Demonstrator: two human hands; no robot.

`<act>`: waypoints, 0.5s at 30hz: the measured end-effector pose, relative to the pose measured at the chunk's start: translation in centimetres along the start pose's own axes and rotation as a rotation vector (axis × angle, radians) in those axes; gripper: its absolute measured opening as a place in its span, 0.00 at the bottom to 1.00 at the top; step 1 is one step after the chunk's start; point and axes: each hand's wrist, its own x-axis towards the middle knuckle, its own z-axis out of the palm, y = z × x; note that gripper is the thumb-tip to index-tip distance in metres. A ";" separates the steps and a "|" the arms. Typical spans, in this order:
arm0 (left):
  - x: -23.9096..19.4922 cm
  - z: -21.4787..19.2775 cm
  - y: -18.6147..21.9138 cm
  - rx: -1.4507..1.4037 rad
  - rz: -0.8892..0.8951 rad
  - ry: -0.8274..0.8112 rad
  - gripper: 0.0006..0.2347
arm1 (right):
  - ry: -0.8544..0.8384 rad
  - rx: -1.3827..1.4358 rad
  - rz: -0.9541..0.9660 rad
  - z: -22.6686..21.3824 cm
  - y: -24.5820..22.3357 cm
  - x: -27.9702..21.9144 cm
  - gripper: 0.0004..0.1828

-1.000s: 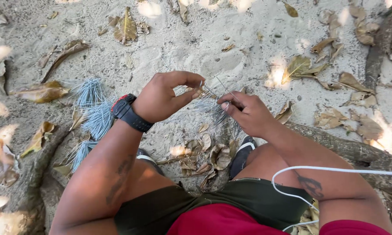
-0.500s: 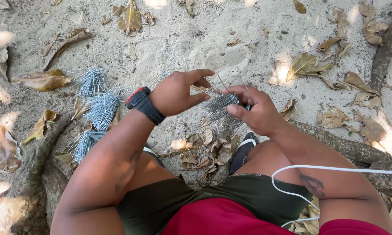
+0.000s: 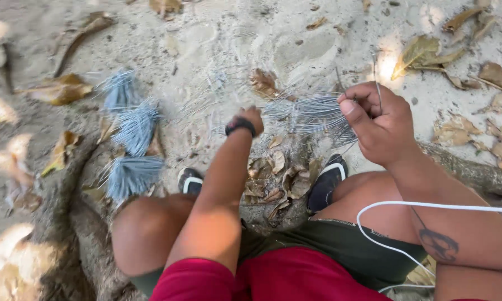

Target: Untangling and sorting bundles of thin wire on the ground

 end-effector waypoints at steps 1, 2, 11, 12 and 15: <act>-0.2 2.1 1.8 -0.009 0.031 -0.018 0.20 | 0.007 -0.017 0.032 0.0 -0.4 0.1 0.07; -0.5 4.2 3.4 -0.156 -0.020 -0.107 0.21 | 0.004 -0.041 0.037 0.1 -0.9 0.2 0.06; -0.6 6.7 6.5 -0.113 -0.110 -0.329 0.23 | -0.020 -0.054 0.179 -0.5 1.4 3.5 0.05; 0.5 7.9 6.5 -0.139 -0.123 -0.322 0.24 | -0.011 -0.038 0.189 -0.6 1.6 3.5 0.05; -1.7 3.5 6.6 -0.269 -0.138 -0.283 0.22 | -0.003 -0.025 0.194 -0.7 1.8 3.7 0.05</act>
